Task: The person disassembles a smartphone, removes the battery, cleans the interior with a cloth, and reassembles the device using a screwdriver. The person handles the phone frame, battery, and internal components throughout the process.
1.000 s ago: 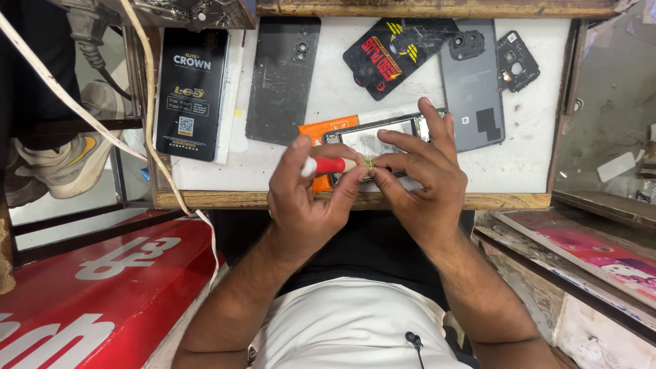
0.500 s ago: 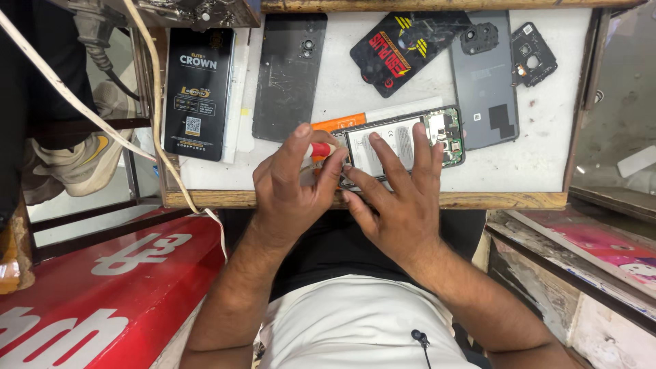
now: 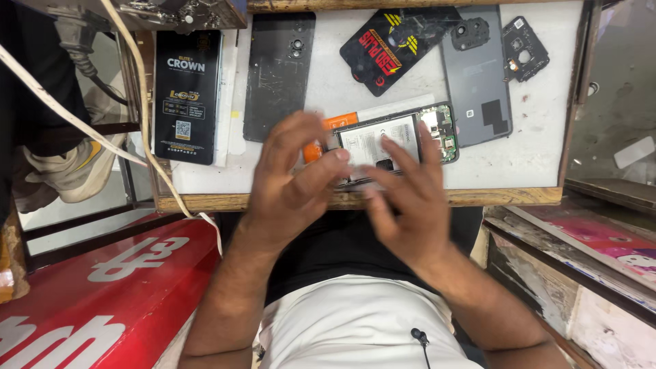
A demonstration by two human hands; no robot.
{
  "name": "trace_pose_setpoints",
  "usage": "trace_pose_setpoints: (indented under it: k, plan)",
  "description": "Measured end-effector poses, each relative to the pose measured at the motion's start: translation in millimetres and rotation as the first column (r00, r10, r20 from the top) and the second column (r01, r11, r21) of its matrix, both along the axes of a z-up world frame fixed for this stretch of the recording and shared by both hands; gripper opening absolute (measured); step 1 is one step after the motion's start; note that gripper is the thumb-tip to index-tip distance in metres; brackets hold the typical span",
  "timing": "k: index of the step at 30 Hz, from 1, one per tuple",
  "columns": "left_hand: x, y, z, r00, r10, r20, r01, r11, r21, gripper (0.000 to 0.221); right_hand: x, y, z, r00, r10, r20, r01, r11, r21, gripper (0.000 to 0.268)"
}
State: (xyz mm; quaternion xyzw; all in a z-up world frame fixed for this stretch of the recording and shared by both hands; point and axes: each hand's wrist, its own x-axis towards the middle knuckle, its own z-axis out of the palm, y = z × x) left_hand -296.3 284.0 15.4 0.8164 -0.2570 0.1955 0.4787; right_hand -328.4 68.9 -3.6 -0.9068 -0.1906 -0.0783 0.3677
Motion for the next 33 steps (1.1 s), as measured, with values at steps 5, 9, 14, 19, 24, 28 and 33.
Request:
trace_pose_setpoints:
  k: [5, 9, 14, 19, 24, 28, 33]
  plan:
    - [2, 6, 22, 0.980, -0.107, -0.168, 0.104, 0.994, -0.023, 0.054, 10, -25, 18, 0.986, -0.164, 0.039, 0.168, 0.978, -0.122, 0.020]
    - [4, 5, 20, 0.970, -0.127, -0.205, 0.117, 0.991, -0.061, 0.060, 25, -26, 33, 0.997, -0.058, 0.041, 0.067, 0.963, -0.262, 0.021]
    - [5, -1, 24, 0.989, -0.031, -0.144, 0.037, 0.999, 0.036, 0.054, 43, -14, 39, 0.992, 0.084, 0.089, -0.047, 0.932, -0.359, 0.019]
    - [5, -2, 34, 0.999, 0.054, 0.008, -0.054, 0.987, 0.154, 0.050, 48, -7, 44, 0.964, 0.219, 0.154, -0.089, 0.806, -0.585, 0.019]
    - [4, -3, 32, 0.992, -0.010, -0.124, 0.022, 0.996, 0.089, 0.048, 47, -3, 42, 0.971, 0.200, 0.133, -0.093, 0.822, -0.561, 0.016]
    - [5, -2, 25, 0.971, -0.090, -0.224, 0.069, 0.993, -0.097, 0.049, 28, -5, 36, 0.996, 0.081, 0.034, -0.068, 0.957, -0.283, 0.015]
    - [8, 0, 24, 0.975, -0.039, -0.220, 0.032, 0.999, -0.038, 0.047, 13, 6, 20, 0.998, 0.023, 0.058, -0.024, 1.000, 0.006, 0.016]
